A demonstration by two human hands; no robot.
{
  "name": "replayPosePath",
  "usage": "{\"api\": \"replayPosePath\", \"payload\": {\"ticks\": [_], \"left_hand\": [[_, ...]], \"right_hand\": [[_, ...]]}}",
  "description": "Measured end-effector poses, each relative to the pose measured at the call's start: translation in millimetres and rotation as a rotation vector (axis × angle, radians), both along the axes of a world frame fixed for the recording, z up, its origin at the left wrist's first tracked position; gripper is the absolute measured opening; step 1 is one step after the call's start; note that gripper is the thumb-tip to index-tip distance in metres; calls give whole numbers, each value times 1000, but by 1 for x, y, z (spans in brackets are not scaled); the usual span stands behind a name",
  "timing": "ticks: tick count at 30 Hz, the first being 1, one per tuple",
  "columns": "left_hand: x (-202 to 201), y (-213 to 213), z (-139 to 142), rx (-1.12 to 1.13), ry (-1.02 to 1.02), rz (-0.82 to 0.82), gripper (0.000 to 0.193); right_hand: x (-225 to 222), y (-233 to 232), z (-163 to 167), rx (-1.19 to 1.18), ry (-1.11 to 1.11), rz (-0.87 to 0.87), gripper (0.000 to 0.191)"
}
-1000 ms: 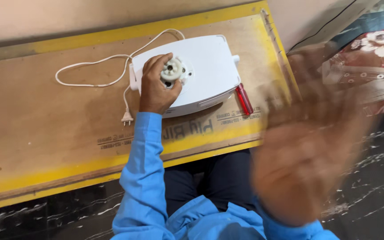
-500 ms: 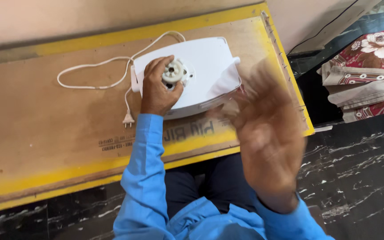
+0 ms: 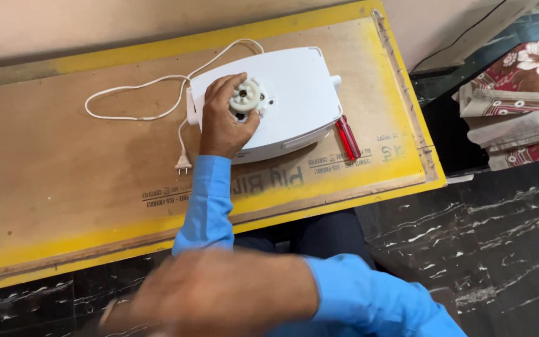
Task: The person uses a red screwdriver to unscrew screws around the top coupling of a white mixer grinder base, then flips the appliance over and unscrews screws from its bottom panel on a table.
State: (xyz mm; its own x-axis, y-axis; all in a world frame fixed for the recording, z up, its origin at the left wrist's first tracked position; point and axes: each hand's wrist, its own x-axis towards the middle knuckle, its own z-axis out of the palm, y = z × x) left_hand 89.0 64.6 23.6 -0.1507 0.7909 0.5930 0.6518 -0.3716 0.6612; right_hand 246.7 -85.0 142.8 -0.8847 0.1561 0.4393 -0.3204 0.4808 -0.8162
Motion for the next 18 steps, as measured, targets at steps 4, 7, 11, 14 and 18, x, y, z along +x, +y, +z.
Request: {"api": "replayPosePath", "payload": {"ticks": [4,7,11,14,18], "left_hand": [[-4,-4,3,-33,15,25,57],[-8,-6,3,-16,2,19,57],[-9,-8,-1,-4,-3,6,56],[-8,-4,-2,-6,14,11,56],[-3,2,-2,-22,11,20,56]], "right_hand": [[30,29,-25,-22,-123,-251,33],[48,45,-50,48,-173,-587,26],[68,65,-94,102,-188,-915,28],[83,77,-124,103,-203,-1050,38],[88,89,-152,181,-240,-1077,63]]}}
